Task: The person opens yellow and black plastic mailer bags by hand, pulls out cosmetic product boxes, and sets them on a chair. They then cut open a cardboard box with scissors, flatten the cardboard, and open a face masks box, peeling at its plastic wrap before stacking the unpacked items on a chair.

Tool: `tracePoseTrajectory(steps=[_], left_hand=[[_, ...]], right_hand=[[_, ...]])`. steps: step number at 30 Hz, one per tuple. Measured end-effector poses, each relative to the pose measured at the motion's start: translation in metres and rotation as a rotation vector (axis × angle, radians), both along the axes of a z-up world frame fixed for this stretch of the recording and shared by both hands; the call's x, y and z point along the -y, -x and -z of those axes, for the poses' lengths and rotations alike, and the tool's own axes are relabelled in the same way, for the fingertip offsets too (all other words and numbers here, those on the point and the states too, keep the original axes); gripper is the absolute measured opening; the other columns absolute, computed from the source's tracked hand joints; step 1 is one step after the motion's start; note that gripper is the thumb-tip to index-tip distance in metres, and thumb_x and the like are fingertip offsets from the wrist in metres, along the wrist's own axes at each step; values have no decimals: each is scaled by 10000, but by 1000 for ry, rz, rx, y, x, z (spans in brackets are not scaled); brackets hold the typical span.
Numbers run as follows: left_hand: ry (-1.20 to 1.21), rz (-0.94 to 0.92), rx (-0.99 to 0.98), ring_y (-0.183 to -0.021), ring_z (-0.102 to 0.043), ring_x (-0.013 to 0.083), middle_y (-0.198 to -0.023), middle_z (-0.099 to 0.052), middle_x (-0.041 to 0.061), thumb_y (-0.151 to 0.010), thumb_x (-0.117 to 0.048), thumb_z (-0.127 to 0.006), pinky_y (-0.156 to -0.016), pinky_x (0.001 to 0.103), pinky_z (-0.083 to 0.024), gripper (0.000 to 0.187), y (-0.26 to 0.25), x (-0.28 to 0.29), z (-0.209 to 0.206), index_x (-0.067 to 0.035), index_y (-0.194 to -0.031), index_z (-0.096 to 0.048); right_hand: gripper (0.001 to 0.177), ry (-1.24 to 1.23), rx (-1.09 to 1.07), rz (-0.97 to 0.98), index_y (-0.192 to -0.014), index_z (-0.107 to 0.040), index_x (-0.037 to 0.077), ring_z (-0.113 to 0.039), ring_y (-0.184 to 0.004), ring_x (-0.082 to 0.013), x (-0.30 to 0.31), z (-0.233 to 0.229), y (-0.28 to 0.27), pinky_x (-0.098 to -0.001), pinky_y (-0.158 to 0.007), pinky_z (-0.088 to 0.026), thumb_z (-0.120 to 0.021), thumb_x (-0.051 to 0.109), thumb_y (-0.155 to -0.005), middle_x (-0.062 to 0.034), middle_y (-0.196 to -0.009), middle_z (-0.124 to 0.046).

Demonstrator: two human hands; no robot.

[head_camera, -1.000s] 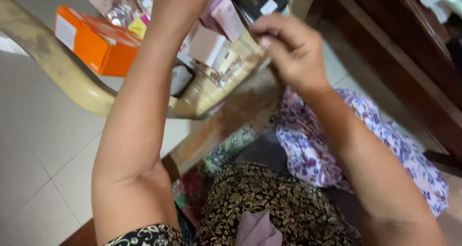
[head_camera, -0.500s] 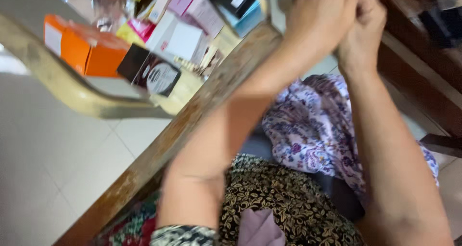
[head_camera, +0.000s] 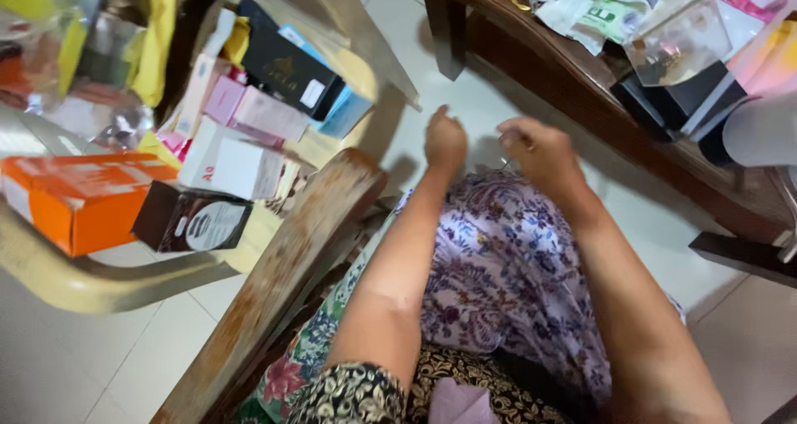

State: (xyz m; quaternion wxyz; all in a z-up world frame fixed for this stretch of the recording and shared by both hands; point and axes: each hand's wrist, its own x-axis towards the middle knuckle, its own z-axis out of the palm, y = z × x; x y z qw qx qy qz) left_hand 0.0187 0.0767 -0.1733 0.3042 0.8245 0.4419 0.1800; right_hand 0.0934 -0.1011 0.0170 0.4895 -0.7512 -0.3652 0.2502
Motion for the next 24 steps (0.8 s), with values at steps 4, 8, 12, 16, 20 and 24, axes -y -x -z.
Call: tracePoseTrajectory(steps=[4,8,12,16,20,24], left_hand=[[219,-79,-286,-1176,-602,395,-1277,-622,194,-903,-169,-574,-993,475,-493,406,2,-35,70,-53,-1291,-597],[-132,198,-444,-1086,-637,400,-1151,-676,208,-891,-307,-569,-945,499,-505,440,-4,-33,74,-66,-1252,-638],[115,-133,144,-1018,-653,366,-1084,-701,185,-1072,-277,-436,-905,468,-506,326,-15,-28,52,-42,-1150,-648],[373,-170,537,-873,-570,180,-943,-625,61,-1102,-295,-510,-763,344,-463,291,-51,-38,7,-36,-1114,-642],[538,-75,673,-859,-567,75,-923,-586,-22,-1077,-267,-499,-704,246,-498,212,-72,-18,-50,-96,-1117,-617],[592,43,713,-862,-577,86,-943,-604,-3,-1084,-238,-524,-687,263,-532,185,-77,26,-93,-93,-1129,-630]], right_hand=[[275,157,-29,-99,-1204,-714,49,-729,-1017,-235,-7,38,-11,-342,-896,-567,-697,135,-943,-119,-1141,-755],[265,126,54,-196,-1186,-727,43,-689,-1060,-298,-25,51,-25,-412,-918,-515,-701,166,-952,-143,-1169,-737],[270,-9,-271,-68,-1165,-707,52,-746,-965,-241,-35,56,-27,-336,-873,-582,-689,165,-920,-105,-1095,-766],[277,83,-181,-82,-1177,-703,75,-746,-954,-234,-33,52,-33,-337,-855,-569,-686,142,-909,-108,-1095,-761],[255,76,-98,-71,-1160,-711,86,-735,-952,-268,-13,46,-27,-377,-856,-562,-679,149,-915,-138,-1063,-754],[202,113,12,-39,-1064,-725,85,-712,-945,-338,13,36,-14,-442,-852,-548,-691,176,-888,-161,-1009,-742]])
